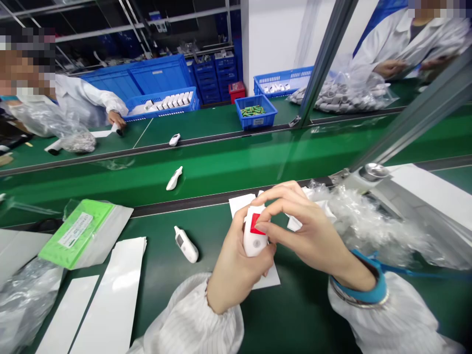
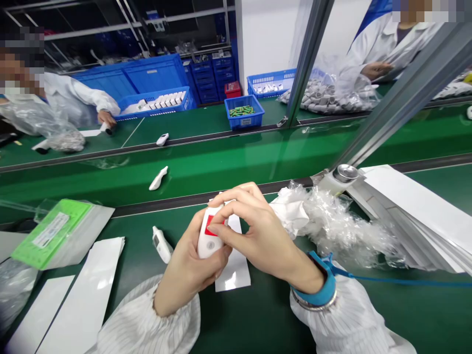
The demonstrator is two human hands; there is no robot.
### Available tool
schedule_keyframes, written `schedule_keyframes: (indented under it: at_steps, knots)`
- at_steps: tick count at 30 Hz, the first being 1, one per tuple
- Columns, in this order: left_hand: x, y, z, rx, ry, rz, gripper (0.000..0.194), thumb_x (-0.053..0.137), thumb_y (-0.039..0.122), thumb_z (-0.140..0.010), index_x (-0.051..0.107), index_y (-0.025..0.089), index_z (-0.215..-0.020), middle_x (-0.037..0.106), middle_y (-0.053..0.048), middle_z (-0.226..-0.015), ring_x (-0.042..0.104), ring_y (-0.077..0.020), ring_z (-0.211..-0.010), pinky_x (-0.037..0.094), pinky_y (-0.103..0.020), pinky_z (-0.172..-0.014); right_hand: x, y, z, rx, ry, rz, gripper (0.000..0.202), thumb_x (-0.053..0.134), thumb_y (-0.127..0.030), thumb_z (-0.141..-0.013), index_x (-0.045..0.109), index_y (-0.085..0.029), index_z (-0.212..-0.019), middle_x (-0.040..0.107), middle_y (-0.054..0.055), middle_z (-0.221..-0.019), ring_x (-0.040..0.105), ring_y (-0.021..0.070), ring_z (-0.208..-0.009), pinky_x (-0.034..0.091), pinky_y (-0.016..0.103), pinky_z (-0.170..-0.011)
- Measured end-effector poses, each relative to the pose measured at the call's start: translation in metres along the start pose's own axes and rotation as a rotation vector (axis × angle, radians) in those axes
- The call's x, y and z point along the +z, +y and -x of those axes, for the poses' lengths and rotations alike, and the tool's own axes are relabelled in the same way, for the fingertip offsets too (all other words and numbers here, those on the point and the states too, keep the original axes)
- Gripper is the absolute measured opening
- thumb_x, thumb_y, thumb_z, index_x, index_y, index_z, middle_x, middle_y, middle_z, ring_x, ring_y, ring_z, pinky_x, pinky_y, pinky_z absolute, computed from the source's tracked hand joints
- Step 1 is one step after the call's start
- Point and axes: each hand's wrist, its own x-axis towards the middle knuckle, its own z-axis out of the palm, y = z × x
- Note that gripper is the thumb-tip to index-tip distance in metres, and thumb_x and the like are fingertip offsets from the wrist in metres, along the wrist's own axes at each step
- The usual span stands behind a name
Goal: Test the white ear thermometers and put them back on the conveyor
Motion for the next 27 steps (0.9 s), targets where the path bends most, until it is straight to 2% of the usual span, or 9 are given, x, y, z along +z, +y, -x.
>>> schedule_keyframes:
  at_steps: [7, 14, 19, 27]
  knots:
    - [-0.0005, 0.0013, 0.0026, -0.014, -0.02, -0.017, 0.043, 0.059, 0.01, -0.083, 0.039, 0.026, -0.118, 0.057, 0.008, -0.078, 0.041, -0.0001, -0.037, 0.035, -0.015, -0.034, 0.0012, -0.0001, -0.0008, 0.019, 0.018, -0.013, 0.014, 0.068, -0.009, -0.085, 0.063, -0.022, -0.082, 0.068, 0.0, -0.102, 0.053, 0.0174, -0.101, 0.044, 0.034, -0.09]
    - [-0.0019, 0.0015, 0.0011, 0.001, -0.033, 0.009, 0.036, 0.06, 0.01, -0.083, 0.042, 0.025, -0.11, 0.057, 0.007, -0.077, 0.036, 0.0009, -0.036, 0.039, -0.016, -0.037, 0.002, -0.0002, -0.0005, 0.026, 0.027, 0.003, 0.014, 0.067, -0.01, -0.085, 0.064, -0.023, -0.082, 0.069, 0.001, -0.102, 0.055, 0.0195, -0.1, 0.047, 0.037, -0.088]
    - [-0.0018, 0.002, 0.0028, -0.007, -0.041, 0.012, 0.036, 0.063, 0.013, -0.082, 0.044, 0.026, -0.11, 0.057, 0.006, -0.077, 0.036, 0.0, -0.037, 0.037, -0.017, -0.036, 0.0018, -0.0003, -0.0006, 0.036, 0.025, 0.014, 0.012, 0.065, -0.013, -0.086, 0.064, -0.024, -0.081, 0.07, 0.002, -0.102, 0.057, 0.021, -0.1, 0.048, 0.04, -0.087]
    - [-0.0008, 0.006, 0.0049, -0.026, -0.029, 0.017, 0.043, 0.064, 0.015, -0.08, 0.044, 0.027, -0.117, 0.058, 0.005, -0.076, 0.04, -0.0032, -0.04, 0.035, -0.017, -0.036, 0.0034, -0.0029, 0.0, 0.015, 0.04, 0.02, 0.013, 0.064, -0.012, -0.087, 0.063, -0.024, -0.081, 0.069, 0.002, -0.101, 0.057, 0.0204, -0.1, 0.047, 0.038, -0.086]
